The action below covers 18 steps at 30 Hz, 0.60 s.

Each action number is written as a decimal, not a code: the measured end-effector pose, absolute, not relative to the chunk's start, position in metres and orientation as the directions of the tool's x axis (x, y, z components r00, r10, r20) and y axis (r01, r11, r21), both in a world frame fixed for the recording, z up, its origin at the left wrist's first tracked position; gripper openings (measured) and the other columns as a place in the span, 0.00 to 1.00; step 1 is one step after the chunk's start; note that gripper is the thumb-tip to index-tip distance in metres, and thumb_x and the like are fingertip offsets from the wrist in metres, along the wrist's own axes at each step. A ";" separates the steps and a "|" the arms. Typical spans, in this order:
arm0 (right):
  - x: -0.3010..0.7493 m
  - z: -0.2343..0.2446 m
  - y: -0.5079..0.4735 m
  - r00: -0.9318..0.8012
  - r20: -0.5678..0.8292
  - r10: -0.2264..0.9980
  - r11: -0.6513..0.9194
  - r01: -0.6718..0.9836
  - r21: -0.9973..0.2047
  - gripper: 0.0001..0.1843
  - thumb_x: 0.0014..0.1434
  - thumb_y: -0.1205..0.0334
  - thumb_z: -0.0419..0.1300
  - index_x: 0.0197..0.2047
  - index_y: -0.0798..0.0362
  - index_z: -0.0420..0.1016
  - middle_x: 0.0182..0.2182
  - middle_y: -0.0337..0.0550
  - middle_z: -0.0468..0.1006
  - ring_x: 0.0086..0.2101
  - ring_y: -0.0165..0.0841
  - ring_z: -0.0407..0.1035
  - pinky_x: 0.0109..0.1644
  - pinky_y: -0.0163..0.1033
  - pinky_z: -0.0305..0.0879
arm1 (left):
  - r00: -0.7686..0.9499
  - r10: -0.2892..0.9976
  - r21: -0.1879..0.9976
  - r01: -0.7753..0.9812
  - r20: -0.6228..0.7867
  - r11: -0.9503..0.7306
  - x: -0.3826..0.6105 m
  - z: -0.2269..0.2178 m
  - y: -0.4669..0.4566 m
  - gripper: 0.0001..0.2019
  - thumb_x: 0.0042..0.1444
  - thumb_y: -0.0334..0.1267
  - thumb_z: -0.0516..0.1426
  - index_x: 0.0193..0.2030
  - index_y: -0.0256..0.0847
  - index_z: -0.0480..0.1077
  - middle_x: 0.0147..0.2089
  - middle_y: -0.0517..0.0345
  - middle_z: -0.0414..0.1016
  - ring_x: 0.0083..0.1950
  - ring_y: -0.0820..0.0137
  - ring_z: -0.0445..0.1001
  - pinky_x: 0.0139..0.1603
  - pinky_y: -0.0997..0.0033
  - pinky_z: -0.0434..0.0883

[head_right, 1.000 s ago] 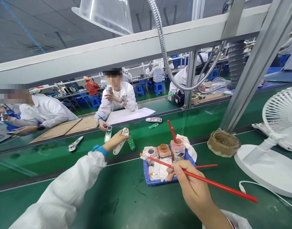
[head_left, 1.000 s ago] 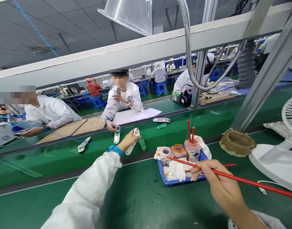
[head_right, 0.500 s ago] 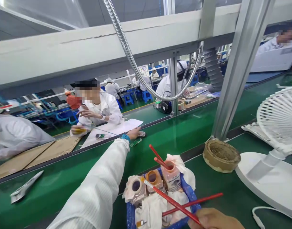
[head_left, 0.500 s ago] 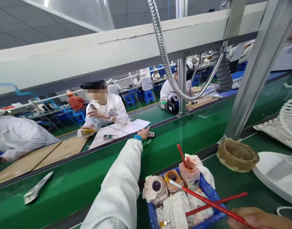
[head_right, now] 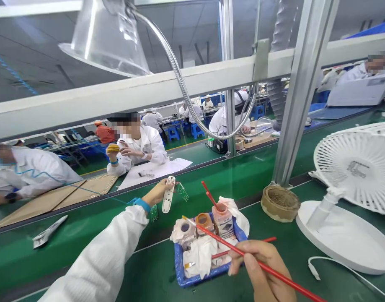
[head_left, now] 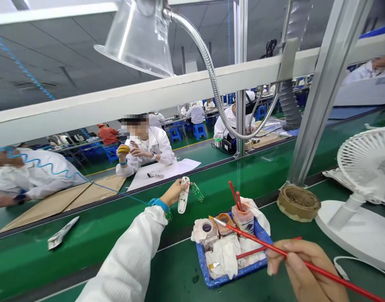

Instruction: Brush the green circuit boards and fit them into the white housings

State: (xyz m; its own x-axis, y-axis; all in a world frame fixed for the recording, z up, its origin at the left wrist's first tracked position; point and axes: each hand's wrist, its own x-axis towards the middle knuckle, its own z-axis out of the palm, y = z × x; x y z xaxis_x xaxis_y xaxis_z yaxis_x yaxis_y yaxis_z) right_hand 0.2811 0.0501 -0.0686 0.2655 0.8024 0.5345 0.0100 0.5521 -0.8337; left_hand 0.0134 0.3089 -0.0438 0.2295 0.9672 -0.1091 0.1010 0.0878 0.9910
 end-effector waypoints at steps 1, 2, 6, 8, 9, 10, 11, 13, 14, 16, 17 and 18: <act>0.278 -0.065 0.051 0.257 0.561 0.787 0.577 0.012 -0.816 0.06 0.64 0.64 0.51 0.42 0.48 0.68 0.27 0.43 0.76 0.26 0.34 0.72 0.31 0.39 0.72 | 0.218 0.972 0.995 0.059 -0.092 0.081 0.008 -0.034 0.292 0.10 0.57 0.35 0.56 0.45 0.36 0.67 0.44 0.54 0.72 0.38 0.71 0.73 0.41 0.65 0.72; 0.276 -0.062 0.052 0.242 0.594 0.767 0.606 0.027 -0.795 0.06 0.63 0.64 0.51 0.42 0.48 0.67 0.27 0.43 0.76 0.28 0.35 0.73 0.33 0.39 0.72 | 0.210 0.974 0.997 0.016 -0.081 0.080 0.003 -0.024 0.275 0.08 0.55 0.34 0.57 0.43 0.36 0.67 0.43 0.55 0.72 0.37 0.72 0.73 0.42 0.66 0.72; 0.264 -0.048 0.055 0.128 0.697 0.705 0.680 0.157 -0.716 0.05 0.63 0.67 0.51 0.41 0.49 0.66 0.27 0.40 0.75 0.36 0.34 0.71 0.40 0.36 0.69 | 0.192 0.973 0.987 -0.065 -0.131 0.146 -0.014 0.009 0.201 0.08 0.49 0.31 0.61 0.38 0.37 0.68 0.39 0.55 0.73 0.35 0.71 0.74 0.44 0.65 0.72; 0.258 -0.039 0.053 0.035 0.718 0.695 0.704 0.172 -0.690 0.06 0.63 0.68 0.50 0.42 0.48 0.65 0.29 0.39 0.74 0.36 0.32 0.70 0.39 0.34 0.68 | 0.170 0.967 0.977 -0.064 -0.190 0.203 -0.019 0.019 0.166 0.08 0.48 0.31 0.61 0.36 0.37 0.68 0.35 0.55 0.73 0.32 0.72 0.73 0.42 0.65 0.73; 0.254 -0.034 0.051 -0.018 0.724 0.690 0.715 0.175 -0.677 0.07 0.63 0.68 0.50 0.41 0.48 0.65 0.30 0.39 0.74 0.35 0.31 0.70 0.38 0.34 0.67 | 0.157 0.962 0.971 -0.059 -0.222 0.233 -0.020 0.022 0.151 0.07 0.48 0.32 0.61 0.35 0.37 0.67 0.33 0.56 0.73 0.30 0.72 0.73 0.40 0.66 0.73; 0.250 -0.029 0.049 -0.076 0.724 0.685 0.724 0.182 -0.666 0.07 0.63 0.69 0.50 0.41 0.48 0.65 0.31 0.39 0.74 0.35 0.31 0.70 0.39 0.34 0.67 | 0.146 0.957 0.964 -0.053 -0.251 0.261 -0.022 0.025 0.137 0.07 0.48 0.32 0.61 0.34 0.37 0.67 0.30 0.57 0.72 0.28 0.72 0.73 0.39 0.66 0.73; 0.246 -0.024 0.046 -0.132 0.721 0.680 0.731 0.190 -0.655 0.08 0.63 0.69 0.50 0.40 0.48 0.65 0.32 0.38 0.73 0.35 0.31 0.69 0.39 0.35 0.67 | 0.139 0.951 0.957 -0.047 -0.276 0.285 -0.023 0.027 0.124 0.07 0.49 0.32 0.61 0.34 0.37 0.66 0.28 0.58 0.71 0.27 0.72 0.72 0.37 0.67 0.72; 0.237 -0.015 0.040 -0.230 0.704 0.672 0.740 0.201 -0.641 0.08 0.62 0.70 0.50 0.39 0.48 0.65 0.32 0.37 0.73 0.36 0.30 0.69 0.40 0.35 0.66 | 0.138 0.940 0.947 -0.032 -0.311 0.319 -0.024 0.030 0.105 0.08 0.48 0.33 0.61 0.33 0.38 0.65 0.27 0.59 0.70 0.26 0.72 0.72 0.32 0.70 0.71; 0.232 -0.010 0.038 -0.271 0.697 0.664 0.747 0.199 -0.635 0.08 0.62 0.70 0.49 0.39 0.48 0.65 0.32 0.37 0.73 0.36 0.30 0.69 0.40 0.34 0.65 | 0.143 0.936 0.945 -0.024 -0.321 0.327 -0.025 0.031 0.097 0.08 0.48 0.34 0.61 0.33 0.38 0.65 0.26 0.59 0.70 0.26 0.72 0.71 0.30 0.72 0.70; 0.224 -0.003 0.032 -0.332 0.686 0.647 0.759 0.196 -0.621 0.08 0.62 0.70 0.49 0.38 0.48 0.64 0.31 0.36 0.72 0.35 0.30 0.69 0.39 0.34 0.65 | 0.156 0.932 0.943 -0.003 -0.328 0.332 -0.026 0.033 0.085 0.09 0.48 0.35 0.61 0.32 0.38 0.64 0.25 0.60 0.69 0.26 0.73 0.70 0.26 0.75 0.66; 0.221 0.000 0.030 -0.357 0.680 0.640 0.764 0.205 -0.611 0.08 0.62 0.71 0.48 0.38 0.48 0.63 0.31 0.36 0.72 0.35 0.30 0.69 0.39 0.34 0.65 | 0.161 0.931 0.944 0.009 -0.327 0.330 -0.027 0.034 0.080 0.09 0.48 0.36 0.61 0.32 0.38 0.64 0.24 0.60 0.69 0.25 0.73 0.70 0.25 0.76 0.64; 0.219 0.002 0.028 -0.379 0.674 0.634 0.770 0.222 -0.599 0.08 0.62 0.71 0.48 0.37 0.48 0.63 0.31 0.37 0.72 0.35 0.30 0.69 0.38 0.34 0.64 | 0.163 0.932 0.945 0.021 -0.325 0.326 -0.028 0.034 0.076 0.09 0.48 0.36 0.61 0.32 0.38 0.64 0.24 0.60 0.69 0.25 0.74 0.69 0.24 0.76 0.63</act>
